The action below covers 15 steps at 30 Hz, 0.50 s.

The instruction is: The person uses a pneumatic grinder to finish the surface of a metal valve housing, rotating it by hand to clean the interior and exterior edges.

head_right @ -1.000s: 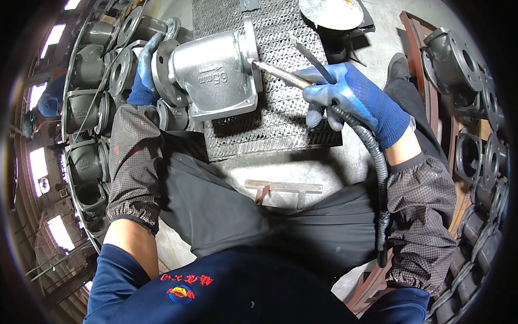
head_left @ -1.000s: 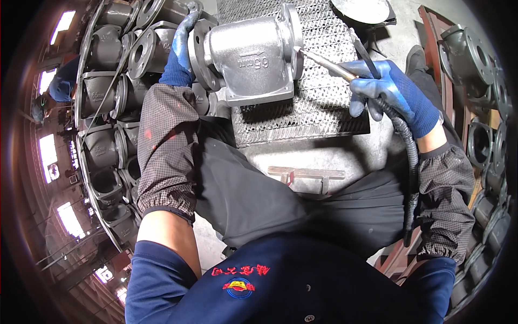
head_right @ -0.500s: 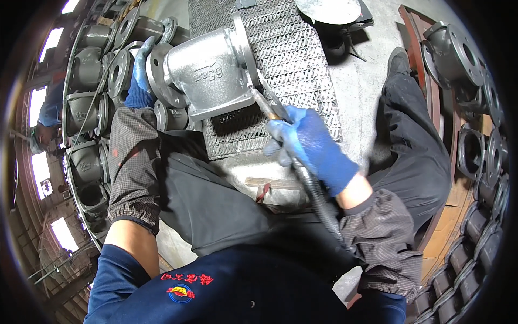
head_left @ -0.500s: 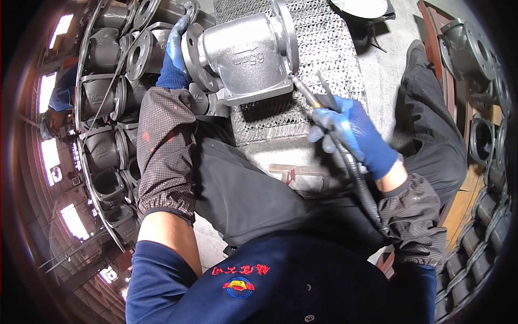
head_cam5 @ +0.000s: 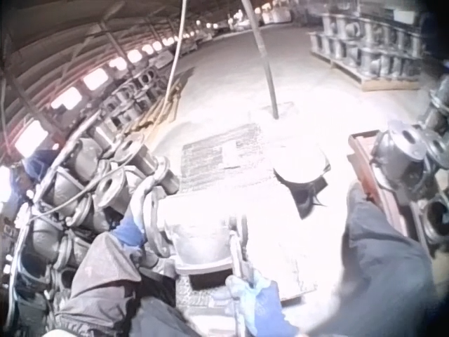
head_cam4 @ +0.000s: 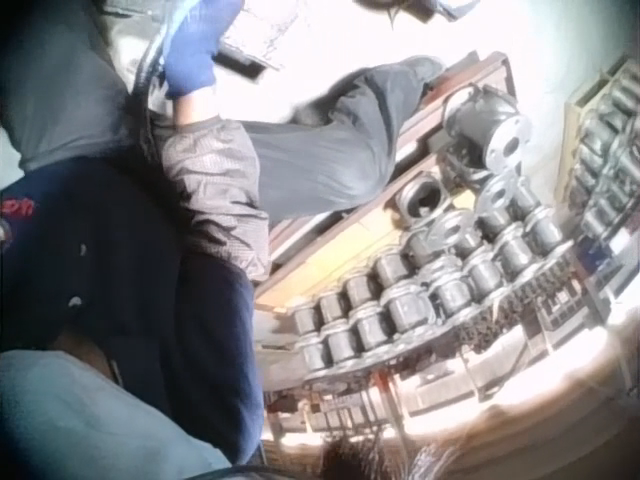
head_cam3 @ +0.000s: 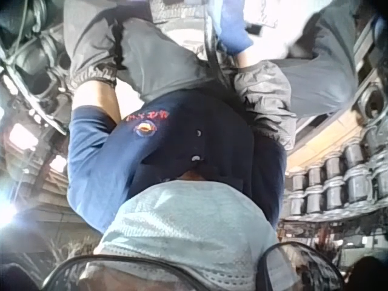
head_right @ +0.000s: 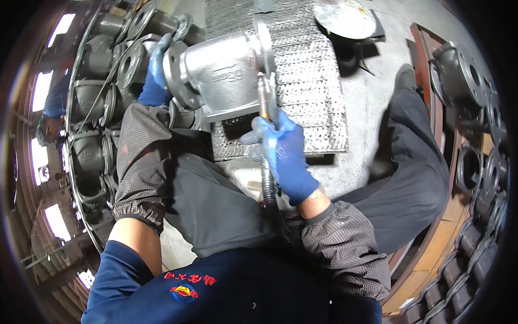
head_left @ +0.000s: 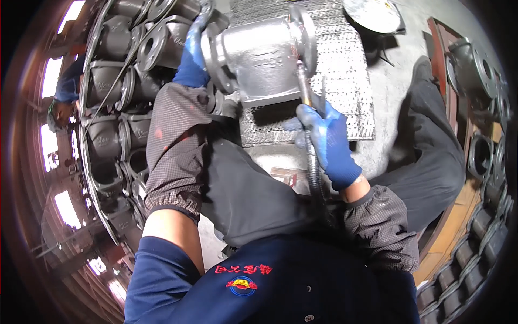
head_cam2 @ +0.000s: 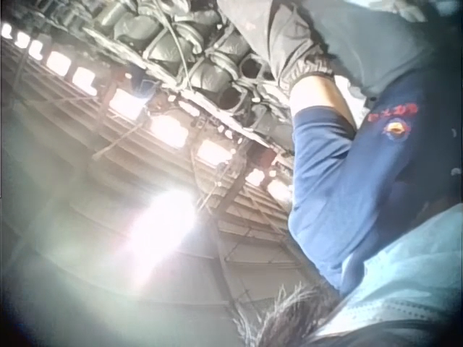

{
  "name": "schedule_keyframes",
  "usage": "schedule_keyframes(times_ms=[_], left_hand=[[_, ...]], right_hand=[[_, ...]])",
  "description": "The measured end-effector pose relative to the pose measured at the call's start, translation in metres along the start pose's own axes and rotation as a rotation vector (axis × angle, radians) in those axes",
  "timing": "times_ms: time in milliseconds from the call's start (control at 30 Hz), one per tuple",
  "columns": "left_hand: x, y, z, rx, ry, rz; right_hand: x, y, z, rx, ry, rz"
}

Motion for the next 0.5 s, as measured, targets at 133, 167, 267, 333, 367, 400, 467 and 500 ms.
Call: schedule_keyframes(times_ms=[133, 167, 267, 333, 367, 400, 467, 500], left_hand=[[-0.018, -0.047, 0.058, 0.207, 0.109, 0.184], [-0.013, -0.044, 0.051, 0.192, 0.152, 0.165], [-0.014, -0.048, 0.012, 0.227, 0.081, 0.222], [-0.004, -0.048, 0.002, 0.208, 0.186, 0.327], [-0.003, -0.044, 0.002, 0.196, 0.193, 0.295], [-0.003, -0.041, 0.003, 0.176, 0.182, 0.256], [-0.005, -0.038, 0.003, 0.149, 0.158, 0.200], [-0.005, -0.038, 0.005, 0.134, 0.152, 0.183]], right_hand=[[0.009, 0.013, 0.004, 0.188, 0.053, -0.202], [0.012, 0.010, 0.003, 0.173, 0.074, -0.159], [0.016, 0.005, 0.013, 0.139, 0.110, -0.121], [0.023, -0.007, 0.011, 0.125, 0.032, -0.157], [0.023, -0.013, 0.006, 0.141, -0.023, -0.173], [0.022, -0.023, 0.000, 0.176, -0.040, -0.133], [0.015, -0.044, -0.013, 0.362, -0.138, -0.133], [0.011, -0.049, -0.020, 0.319, -0.161, -0.134]])
Point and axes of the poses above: each hand's wrist, its own x-axis away from the middle knuckle, its own z-axis out of the back of the hand, y = z × x, the point moved 10 cm from there along -x, towards the middle knuckle, and after that the axes turned 7 degrees about -y, right-handed, at the moved point
